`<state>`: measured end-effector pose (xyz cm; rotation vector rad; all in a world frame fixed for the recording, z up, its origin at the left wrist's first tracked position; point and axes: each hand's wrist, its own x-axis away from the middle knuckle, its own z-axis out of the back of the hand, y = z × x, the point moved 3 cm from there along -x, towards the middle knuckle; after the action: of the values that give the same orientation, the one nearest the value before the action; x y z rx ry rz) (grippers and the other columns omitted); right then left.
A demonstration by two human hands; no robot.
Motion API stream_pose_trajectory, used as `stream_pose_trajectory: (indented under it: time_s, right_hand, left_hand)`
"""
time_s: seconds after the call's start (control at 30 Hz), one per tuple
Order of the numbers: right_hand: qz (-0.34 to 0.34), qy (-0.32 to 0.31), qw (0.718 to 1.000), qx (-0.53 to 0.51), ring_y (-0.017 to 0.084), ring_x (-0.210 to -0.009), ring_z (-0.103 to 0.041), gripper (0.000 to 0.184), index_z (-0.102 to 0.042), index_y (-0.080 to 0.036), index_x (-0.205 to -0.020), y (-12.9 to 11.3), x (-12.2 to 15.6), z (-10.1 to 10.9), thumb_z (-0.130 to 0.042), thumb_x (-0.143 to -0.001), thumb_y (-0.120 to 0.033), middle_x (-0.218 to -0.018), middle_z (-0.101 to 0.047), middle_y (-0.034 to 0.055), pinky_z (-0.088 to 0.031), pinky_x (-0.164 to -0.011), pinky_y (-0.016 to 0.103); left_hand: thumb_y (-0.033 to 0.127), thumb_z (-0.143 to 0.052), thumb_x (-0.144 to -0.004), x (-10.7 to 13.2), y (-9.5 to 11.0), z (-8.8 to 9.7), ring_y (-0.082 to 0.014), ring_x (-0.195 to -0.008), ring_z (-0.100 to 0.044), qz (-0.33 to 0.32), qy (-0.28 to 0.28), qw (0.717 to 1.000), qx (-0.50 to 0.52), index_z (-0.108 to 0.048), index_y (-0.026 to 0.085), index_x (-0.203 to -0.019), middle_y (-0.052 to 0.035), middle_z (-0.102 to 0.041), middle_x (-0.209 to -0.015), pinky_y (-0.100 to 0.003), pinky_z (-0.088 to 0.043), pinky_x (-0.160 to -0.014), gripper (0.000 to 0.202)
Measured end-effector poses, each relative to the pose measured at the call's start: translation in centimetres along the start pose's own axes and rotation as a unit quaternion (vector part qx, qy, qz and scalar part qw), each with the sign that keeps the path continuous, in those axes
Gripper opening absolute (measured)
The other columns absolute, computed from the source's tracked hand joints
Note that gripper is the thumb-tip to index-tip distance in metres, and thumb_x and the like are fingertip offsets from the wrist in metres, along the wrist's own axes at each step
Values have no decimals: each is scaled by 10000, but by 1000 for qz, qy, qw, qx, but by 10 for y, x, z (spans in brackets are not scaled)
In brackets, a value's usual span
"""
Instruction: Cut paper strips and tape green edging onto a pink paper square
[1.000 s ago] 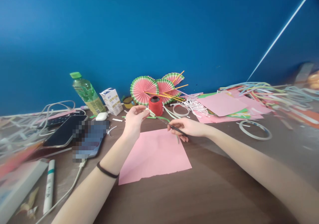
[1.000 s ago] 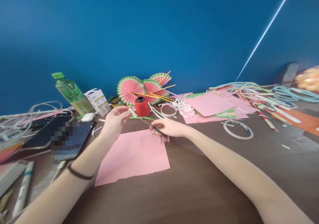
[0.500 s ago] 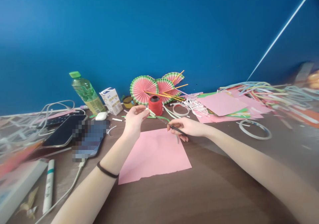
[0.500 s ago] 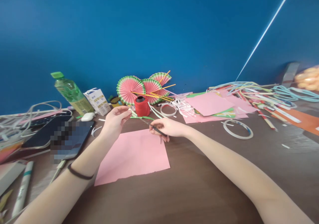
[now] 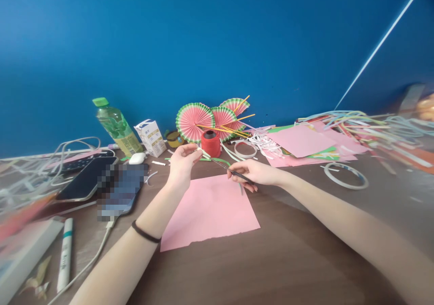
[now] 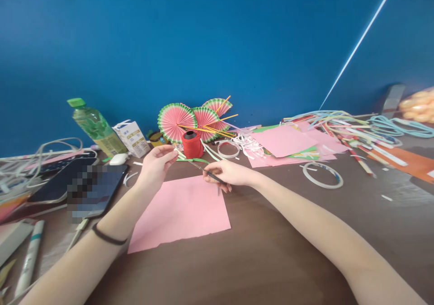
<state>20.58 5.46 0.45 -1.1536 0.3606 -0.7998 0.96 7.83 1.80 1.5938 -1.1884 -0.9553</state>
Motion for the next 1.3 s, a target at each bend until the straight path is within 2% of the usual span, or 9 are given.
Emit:
stream_pose_trajectory:
  time_s: [0.27,0.47,0.67,0.77,0.83,0.93,1.07,1.2,1.3]
  right_hand:
    - [-40,86,993,74,60,-407,-452,327,-564,-179,-945,11,-4,8,-540,-756,-445,-610,-526,-25,-363,-360,177]
    - [-9,213,935,285,134,-633,-534,256,-631,-202,-950,12,0,28,-547,-715,-258,-737,-610,12,-407,-583,238]
    - [-9,235,924,300,146,-661,-546,279,-614,-198,-963,10,3,33,-563,-703,-285,-750,-615,11,-388,-607,239]
    - [-1,224,933,280,144,-669,-557,251,-617,-209,-926,15,-3,23,-563,-681,-229,-754,-630,5,-389,-600,230]
    - [5,219,935,280,152,-684,-565,252,-621,-214,-903,18,-6,15,-582,-655,-210,-763,-639,8,-393,-601,230]
    - [6,218,934,282,162,-712,-580,276,-628,-215,-904,20,-9,8,-560,-643,-155,-783,-653,17,-402,-621,235]
    - [-2,234,930,283,164,-730,-586,285,-642,-211,-887,22,-8,14,-515,-649,-119,-796,-659,21,-410,-645,239]
    - [-18,248,930,270,159,-695,-579,258,-643,-207,-880,29,-7,27,-517,-661,-152,-758,-653,18,-405,-625,237]
    - [-22,243,939,243,144,-650,-557,289,-636,-193,-902,32,-7,36,-512,-645,-147,-731,-638,12,-395,-581,228]
  left_hand:
    - [174,-706,-485,-11,2,11,-86,-607,-554,-27,32,999,-12,-561,139,-724,21,-571,-656,-265,-449,-693,282]
    - [166,-656,-479,-29,7,31,-100,-600,-530,-58,58,992,-91,-579,150,-716,20,-565,-650,-251,-429,-644,249]
    - [189,-583,-531,-34,18,36,-135,-623,-562,-89,41,984,-146,-593,166,-670,10,-578,-594,-259,-428,-659,141]
    - [223,-575,-549,-33,24,34,-167,-647,-585,-74,-27,973,-217,-608,178,-643,-9,-614,-606,-268,-430,-644,108]
    - [249,-595,-549,-33,25,35,-186,-648,-588,-60,-100,938,-326,-630,192,-657,-17,-636,-617,-269,-422,-615,128]
    - [282,-619,-547,-35,23,43,-202,-640,-587,-55,-170,834,-523,-641,219,-629,-26,-661,-662,-272,-400,-583,106]
    - [286,-612,-568,-41,20,61,-207,-563,-568,-71,-130,724,-674,-589,225,-546,-38,-636,-592,-273,-372,-530,69]
    - [282,-572,-649,-40,20,60,-261,-704,-589,-174,-78,637,-747,-615,216,-628,-77,-653,-695,-325,-402,-628,81]
    - [217,-492,-726,-34,15,47,-310,-904,-560,-274,-83,609,-740,-639,194,-732,-114,-660,-874,-406,-395,-769,148]
